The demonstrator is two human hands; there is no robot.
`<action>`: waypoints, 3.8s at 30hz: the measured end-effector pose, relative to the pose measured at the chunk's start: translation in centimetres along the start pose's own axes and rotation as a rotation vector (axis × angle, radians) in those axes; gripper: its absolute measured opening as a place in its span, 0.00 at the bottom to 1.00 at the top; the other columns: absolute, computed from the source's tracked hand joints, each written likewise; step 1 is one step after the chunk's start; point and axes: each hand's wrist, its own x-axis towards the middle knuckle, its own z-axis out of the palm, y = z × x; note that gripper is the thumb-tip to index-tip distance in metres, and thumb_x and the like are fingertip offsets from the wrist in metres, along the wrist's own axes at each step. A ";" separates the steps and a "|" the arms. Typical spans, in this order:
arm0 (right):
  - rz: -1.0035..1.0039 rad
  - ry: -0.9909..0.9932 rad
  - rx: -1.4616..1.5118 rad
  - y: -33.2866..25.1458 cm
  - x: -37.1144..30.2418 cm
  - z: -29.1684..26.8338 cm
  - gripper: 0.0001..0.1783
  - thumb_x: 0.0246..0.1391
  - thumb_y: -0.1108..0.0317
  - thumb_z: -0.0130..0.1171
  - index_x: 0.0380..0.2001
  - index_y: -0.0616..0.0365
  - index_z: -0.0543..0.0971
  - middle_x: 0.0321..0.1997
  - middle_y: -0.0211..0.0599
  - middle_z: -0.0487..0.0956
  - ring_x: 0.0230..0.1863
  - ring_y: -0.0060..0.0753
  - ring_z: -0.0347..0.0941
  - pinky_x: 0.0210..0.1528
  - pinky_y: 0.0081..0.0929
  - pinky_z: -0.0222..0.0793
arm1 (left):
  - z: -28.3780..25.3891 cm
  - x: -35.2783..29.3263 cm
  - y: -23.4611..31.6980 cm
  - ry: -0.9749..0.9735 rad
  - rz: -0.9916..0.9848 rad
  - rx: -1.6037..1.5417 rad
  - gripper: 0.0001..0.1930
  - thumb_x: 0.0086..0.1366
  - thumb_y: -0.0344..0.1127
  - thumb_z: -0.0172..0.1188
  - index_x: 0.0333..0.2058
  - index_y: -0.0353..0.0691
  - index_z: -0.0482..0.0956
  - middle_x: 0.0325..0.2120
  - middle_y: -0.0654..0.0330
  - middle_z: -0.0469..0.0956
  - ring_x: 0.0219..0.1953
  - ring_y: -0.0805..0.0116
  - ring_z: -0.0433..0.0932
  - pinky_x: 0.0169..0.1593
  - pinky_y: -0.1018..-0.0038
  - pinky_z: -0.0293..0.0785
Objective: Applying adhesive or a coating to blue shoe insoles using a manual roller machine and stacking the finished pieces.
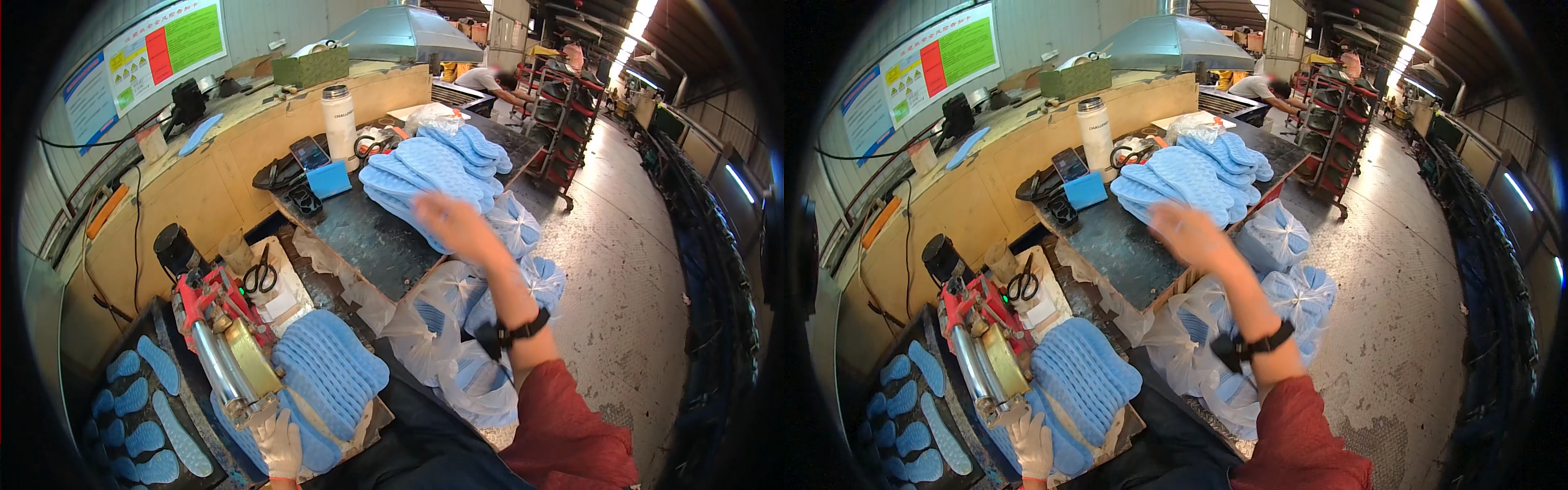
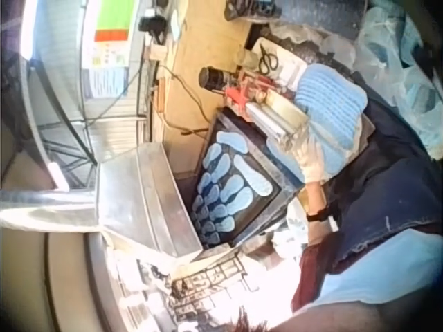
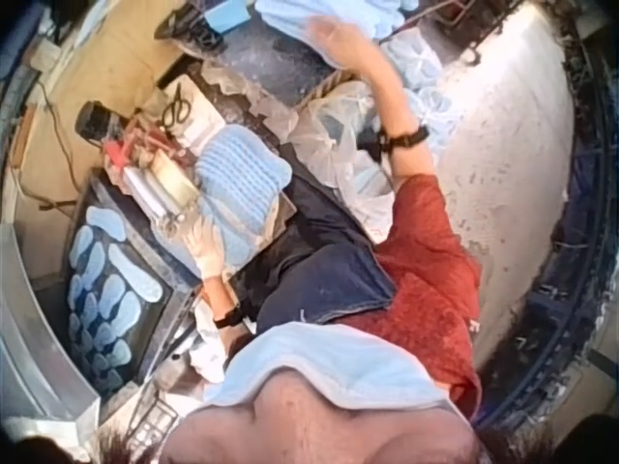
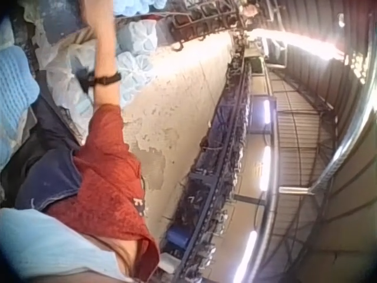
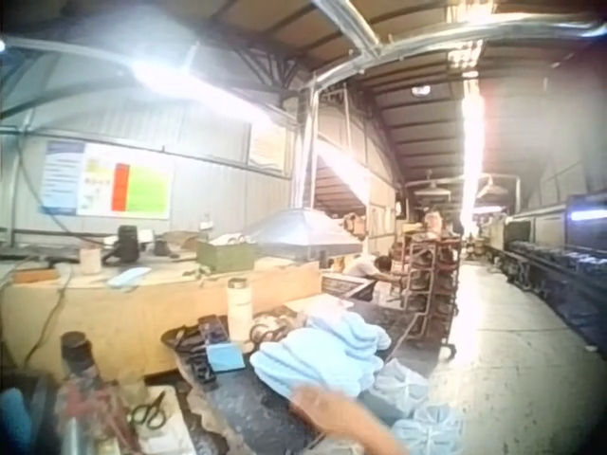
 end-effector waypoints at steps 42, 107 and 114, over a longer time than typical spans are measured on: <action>0.480 0.116 0.902 14.3 13.8 -13.1 0.19 0.51 0.70 0.65 0.45 0.66 0.76 0.42 0.42 0.81 0.37 0.34 0.79 0.43 0.33 0.77 | 1.3 0.6 0.1 -0.018 -0.025 -0.016 0.14 0.59 0.33 0.55 0.43 0.36 0.79 0.48 0.48 0.73 0.55 0.46 0.67 0.62 0.51 0.55; 0.916 -0.026 0.678 23.4 -21.7 24.2 0.11 0.63 0.66 0.49 0.37 0.61 0.78 0.31 0.34 0.79 0.33 0.26 0.75 0.38 0.24 0.71 | 2.8 3.2 4.0 -0.342 -0.187 0.304 0.30 0.48 0.25 0.60 0.54 0.37 0.68 0.60 0.50 0.63 0.68 0.36 0.47 0.65 0.46 0.51; 0.876 -0.140 -0.127 48.3 -30.4 32.0 0.16 0.52 0.67 0.50 0.41 0.65 0.78 0.43 0.59 0.80 0.47 0.60 0.76 0.50 0.45 0.71 | 5.3 3.9 3.5 -0.377 -0.097 0.335 0.30 0.48 0.25 0.55 0.54 0.36 0.68 0.58 0.51 0.65 0.68 0.34 0.47 0.64 0.44 0.49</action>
